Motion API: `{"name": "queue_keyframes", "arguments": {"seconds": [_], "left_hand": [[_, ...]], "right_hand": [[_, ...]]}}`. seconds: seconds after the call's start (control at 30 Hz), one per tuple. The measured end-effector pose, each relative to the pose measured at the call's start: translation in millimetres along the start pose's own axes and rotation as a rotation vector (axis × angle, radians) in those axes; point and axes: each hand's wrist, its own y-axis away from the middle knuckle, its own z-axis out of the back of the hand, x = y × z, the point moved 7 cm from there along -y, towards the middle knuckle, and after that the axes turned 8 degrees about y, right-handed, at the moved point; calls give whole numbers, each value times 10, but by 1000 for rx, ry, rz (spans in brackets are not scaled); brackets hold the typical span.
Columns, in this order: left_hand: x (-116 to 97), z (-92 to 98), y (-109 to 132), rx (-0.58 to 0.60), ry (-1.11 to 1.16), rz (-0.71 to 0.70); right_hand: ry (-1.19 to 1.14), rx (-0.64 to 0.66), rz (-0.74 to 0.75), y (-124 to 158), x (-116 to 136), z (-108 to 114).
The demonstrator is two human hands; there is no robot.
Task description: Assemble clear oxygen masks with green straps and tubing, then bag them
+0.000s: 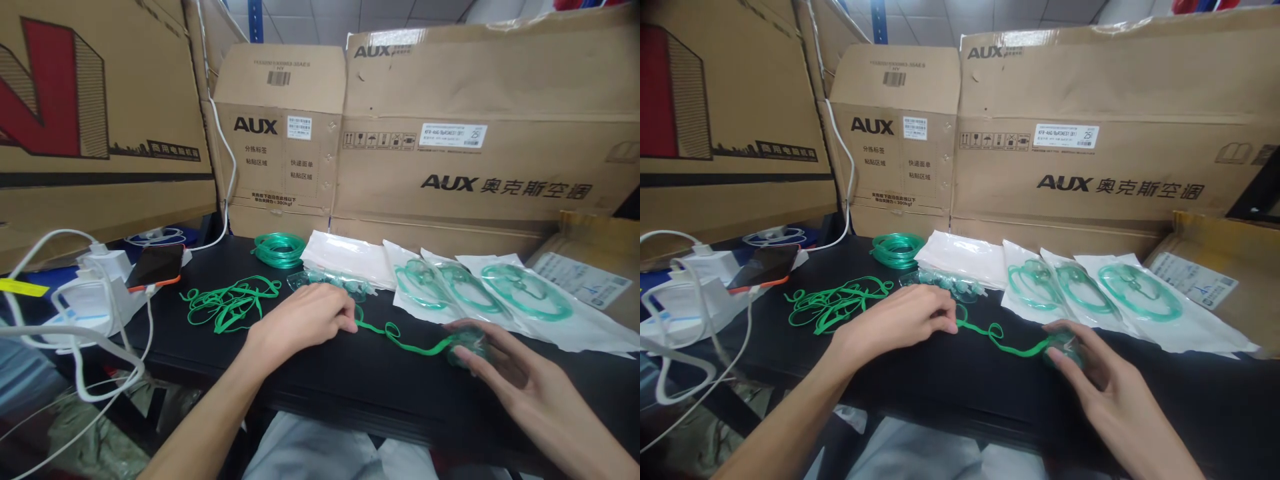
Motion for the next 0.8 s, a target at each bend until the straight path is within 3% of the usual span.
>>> {"name": "queue_keyframes", "arguments": {"seconds": [0.1,0.17,0.33,0.43,0.8], "left_hand": [[2,23,-9,-37,-2,7],[-117,-23,-39,-82,16,-37],[-532,-403,-132,-46,39,-176],[-592,-536,-152,-21,-40,-198],[-378,-369,-106,17,-112,-121]], "right_hand": [[-38,41,9,30,-8,-11],[-75,71,75,71,79,-92],[-105,76,234,181,358,-282],[-63,72,271,207,411,-307],[-20,-33,-38,52,-18,2]]}}
